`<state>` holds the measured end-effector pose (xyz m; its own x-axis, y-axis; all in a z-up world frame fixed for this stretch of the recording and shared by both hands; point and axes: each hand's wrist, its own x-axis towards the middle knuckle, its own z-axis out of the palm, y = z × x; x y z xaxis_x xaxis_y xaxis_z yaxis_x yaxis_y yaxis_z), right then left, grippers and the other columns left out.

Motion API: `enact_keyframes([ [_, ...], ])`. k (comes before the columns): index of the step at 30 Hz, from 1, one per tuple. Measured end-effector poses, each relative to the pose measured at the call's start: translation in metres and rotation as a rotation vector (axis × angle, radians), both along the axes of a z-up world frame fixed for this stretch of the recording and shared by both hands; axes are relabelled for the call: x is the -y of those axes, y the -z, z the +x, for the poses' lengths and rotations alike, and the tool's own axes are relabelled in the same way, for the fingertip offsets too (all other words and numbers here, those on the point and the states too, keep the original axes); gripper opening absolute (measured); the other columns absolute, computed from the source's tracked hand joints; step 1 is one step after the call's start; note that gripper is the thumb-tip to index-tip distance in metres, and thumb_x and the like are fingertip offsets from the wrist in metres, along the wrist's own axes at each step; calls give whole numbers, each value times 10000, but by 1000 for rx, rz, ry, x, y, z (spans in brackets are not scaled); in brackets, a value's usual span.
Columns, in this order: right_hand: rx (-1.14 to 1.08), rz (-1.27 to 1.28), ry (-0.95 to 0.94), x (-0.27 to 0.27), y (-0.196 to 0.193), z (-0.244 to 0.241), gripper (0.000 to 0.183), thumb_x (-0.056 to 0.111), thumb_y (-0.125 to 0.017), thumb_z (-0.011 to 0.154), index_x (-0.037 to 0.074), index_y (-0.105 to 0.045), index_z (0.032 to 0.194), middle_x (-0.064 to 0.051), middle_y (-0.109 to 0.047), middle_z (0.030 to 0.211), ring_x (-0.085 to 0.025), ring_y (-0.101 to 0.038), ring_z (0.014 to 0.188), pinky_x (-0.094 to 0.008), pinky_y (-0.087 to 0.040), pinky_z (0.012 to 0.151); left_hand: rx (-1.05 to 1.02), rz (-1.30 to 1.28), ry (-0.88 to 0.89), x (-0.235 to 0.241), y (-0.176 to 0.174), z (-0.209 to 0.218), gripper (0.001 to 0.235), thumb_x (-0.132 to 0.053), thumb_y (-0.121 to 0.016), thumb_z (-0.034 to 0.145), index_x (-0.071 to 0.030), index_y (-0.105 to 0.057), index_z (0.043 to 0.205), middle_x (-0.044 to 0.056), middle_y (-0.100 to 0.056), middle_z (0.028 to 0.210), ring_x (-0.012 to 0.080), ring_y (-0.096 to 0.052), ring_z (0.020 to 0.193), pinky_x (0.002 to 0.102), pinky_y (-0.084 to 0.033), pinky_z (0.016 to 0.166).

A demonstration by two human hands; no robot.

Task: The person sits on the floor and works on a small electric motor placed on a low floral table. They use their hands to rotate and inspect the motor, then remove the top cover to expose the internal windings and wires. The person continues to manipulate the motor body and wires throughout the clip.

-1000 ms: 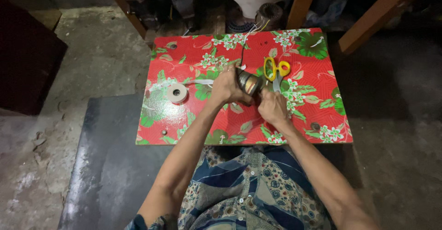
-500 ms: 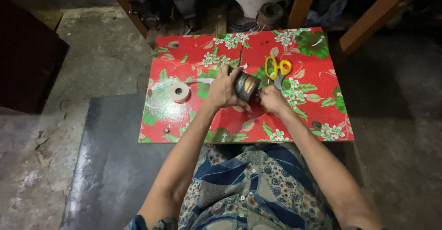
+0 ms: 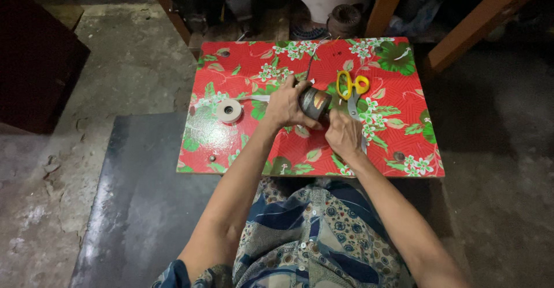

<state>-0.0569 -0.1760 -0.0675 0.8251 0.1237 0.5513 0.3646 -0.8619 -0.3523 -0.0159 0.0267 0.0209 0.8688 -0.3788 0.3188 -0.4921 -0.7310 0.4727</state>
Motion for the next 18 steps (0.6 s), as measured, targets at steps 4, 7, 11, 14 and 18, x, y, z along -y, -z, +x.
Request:
enact_keyframes([
  [4, -106, 37, 56, -2, 10, 10, 113, 62, -541, 875, 0, -628, 837, -267, -662, 763, -476, -660, 744, -580, -503, 682, 88, -46, 13, -3, 5, -4, 1154, -586, -978, 326, -115, -633, 1322, 191, -555, 1184, 417, -619, 1081, 512, -536, 888],
  [7, -255, 56, 67, 6, 27, 29, 140, 83, -551, 837, -8, -657, 825, -302, -656, 792, -497, -656, 780, -595, -498, 711, 43, -31, -1, -4, 5, -5, 1152, -563, -973, 324, -114, -622, 1326, 187, -548, 1194, 407, -626, 1086, 505, -537, 902],
  [11, -291, 166, -92, 28, 59, 62, 137, 108, -578, 856, 11, -667, 818, -294, -658, 799, -458, -655, 752, -548, -504, 665, 18, -31, -8, -3, 5, -4, 1161, -553, -975, 320, -125, -618, 1339, 177, -548, 1216, 403, -622, 1101, 506, -530, 917],
  [14, -963, 787, -354, 51, 56, 75, 185, 147, -575, 995, 112, -554, 814, -78, -532, 681, -205, -476, 560, -358, -356, 488, 28, -30, 3, -3, 8, -1, 1167, -551, -987, 315, -125, -610, 1334, 184, -543, 1223, 408, -607, 1122, 509, -519, 926],
  [18, -1510, 928, -446, 58, 6, 74, 282, 203, -450, 1018, 112, -486, 753, -13, -510, 635, -100, -401, 520, -272, -294, 454, 64, -39, 0, -4, 13, 0, 1172, -522, -1011, 301, -130, -599, 1325, 201, -530, 1258, 431, -577, 1146, 515, -512, 926],
])
